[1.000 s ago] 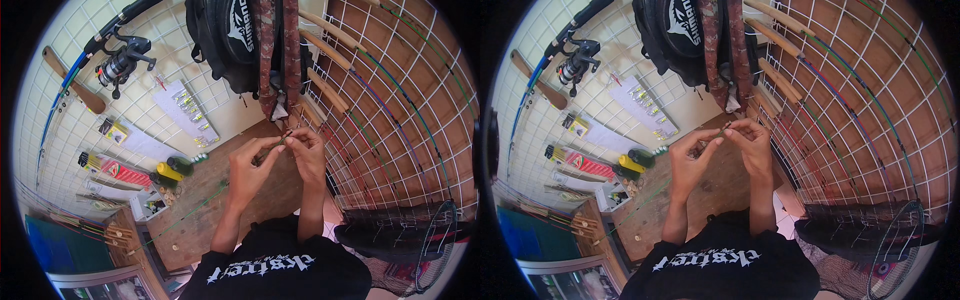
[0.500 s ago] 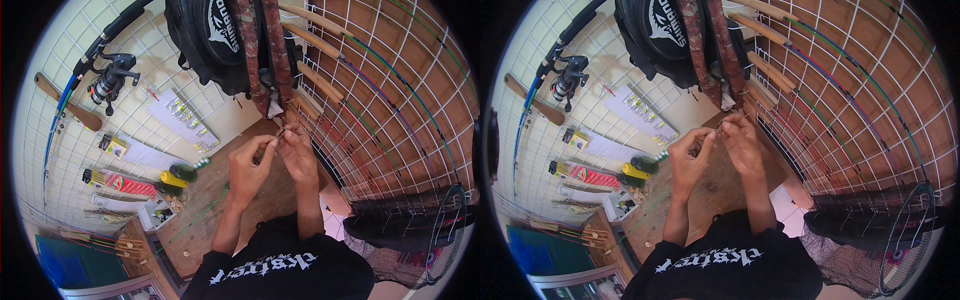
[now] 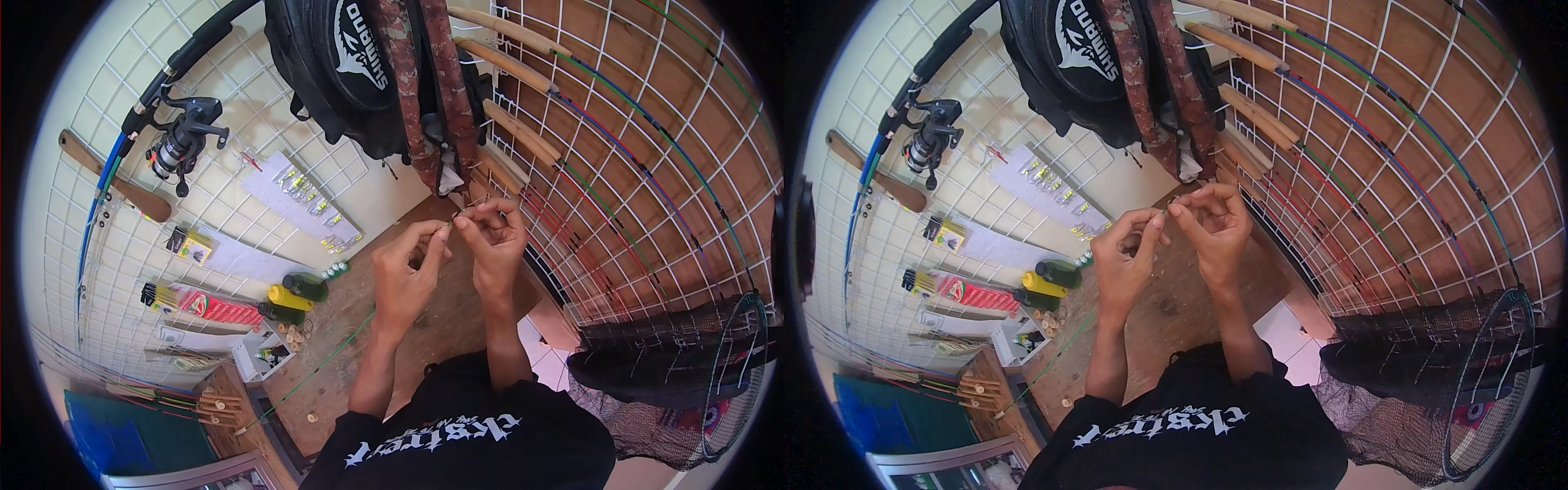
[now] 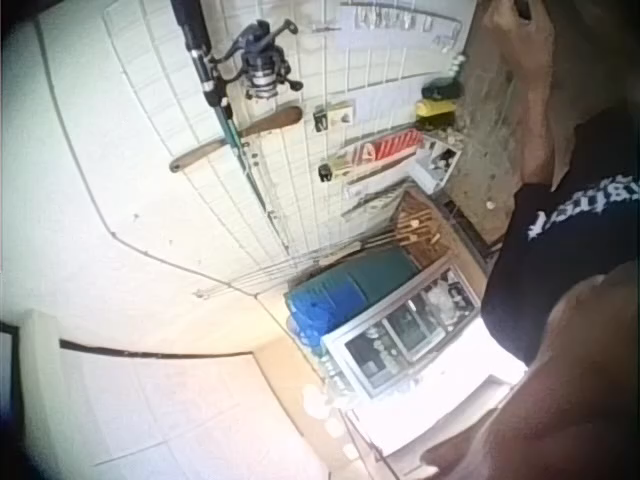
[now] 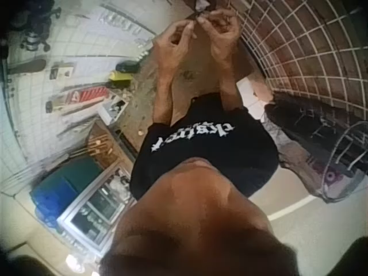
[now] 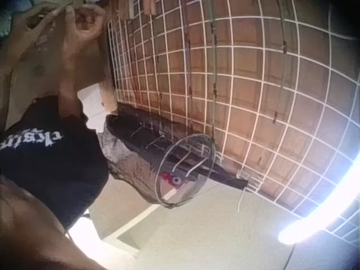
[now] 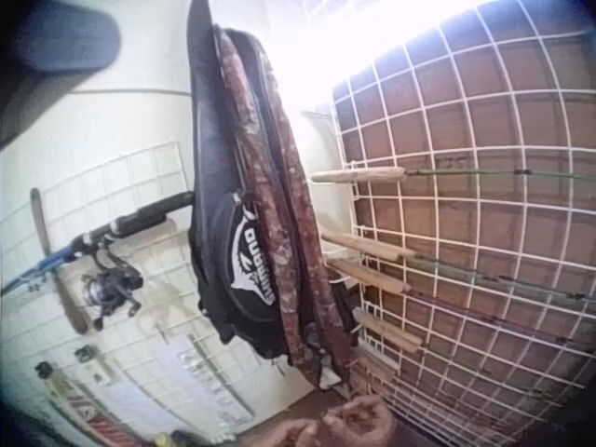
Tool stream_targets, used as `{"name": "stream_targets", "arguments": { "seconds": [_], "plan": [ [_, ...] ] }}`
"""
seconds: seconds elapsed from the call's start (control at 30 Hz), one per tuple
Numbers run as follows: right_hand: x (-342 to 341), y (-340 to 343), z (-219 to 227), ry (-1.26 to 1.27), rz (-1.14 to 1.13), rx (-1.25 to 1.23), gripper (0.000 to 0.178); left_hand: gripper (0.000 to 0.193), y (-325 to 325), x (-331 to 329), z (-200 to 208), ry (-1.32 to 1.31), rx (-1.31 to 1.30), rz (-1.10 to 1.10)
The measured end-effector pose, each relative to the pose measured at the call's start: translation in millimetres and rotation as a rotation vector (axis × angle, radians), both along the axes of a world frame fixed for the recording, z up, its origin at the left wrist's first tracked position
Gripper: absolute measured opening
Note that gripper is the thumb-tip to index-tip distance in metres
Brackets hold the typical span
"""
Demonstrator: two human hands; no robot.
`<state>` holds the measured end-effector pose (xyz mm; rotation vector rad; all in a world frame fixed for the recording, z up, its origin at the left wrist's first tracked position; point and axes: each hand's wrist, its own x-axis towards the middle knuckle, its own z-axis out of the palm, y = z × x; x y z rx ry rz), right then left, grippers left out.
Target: Assembling sections of a fishing rod and adjusting the tip guide.
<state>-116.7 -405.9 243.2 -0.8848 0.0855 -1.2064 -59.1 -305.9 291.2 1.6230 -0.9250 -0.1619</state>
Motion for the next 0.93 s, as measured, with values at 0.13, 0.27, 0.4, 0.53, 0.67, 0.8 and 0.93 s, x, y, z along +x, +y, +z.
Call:
{"name": "stream_targets", "arguments": {
  "seconds": [0.13, 0.27, 0.4, 0.53, 0.67, 0.8, 0.93],
  "plan": [
    [-4, -5, 0, 0.060, -0.007, -0.064, 0.031, 0.011, 1, 1, -2, 0.001, -0.025, -0.021],
    [-9, -9, 3, 0.100, 0.026, -0.073, 0.031, 0.011, 0, 2, -2, 0.017, -0.057, -0.035],
    [-13, -13, 4, 0.127, 0.028, -0.069, 0.031, 0.011, 0, 3, -4, -0.001, -0.037, -0.050],
    [-17, -13, 9, 0.172, 0.045, -0.064, 0.028, 0.011, 2, 4, -4, -0.002, 0.003, -0.049],
    [-17, -15, 5, 0.262, 0.026, -0.119, 0.020, 0.011, 3, 4, -4, -0.016, 0.004, -0.054],
    [-18, -18, 2, 0.220, 0.050, -0.108, 0.017, 0.010, 4, 3, -4, -0.007, -0.001, -0.060],
    [-20, -24, -2, 0.207, 0.160, -0.101, 0.021, 0.013, 8, 4, -2, 0.030, 0.090, -0.093]
  ]
}}
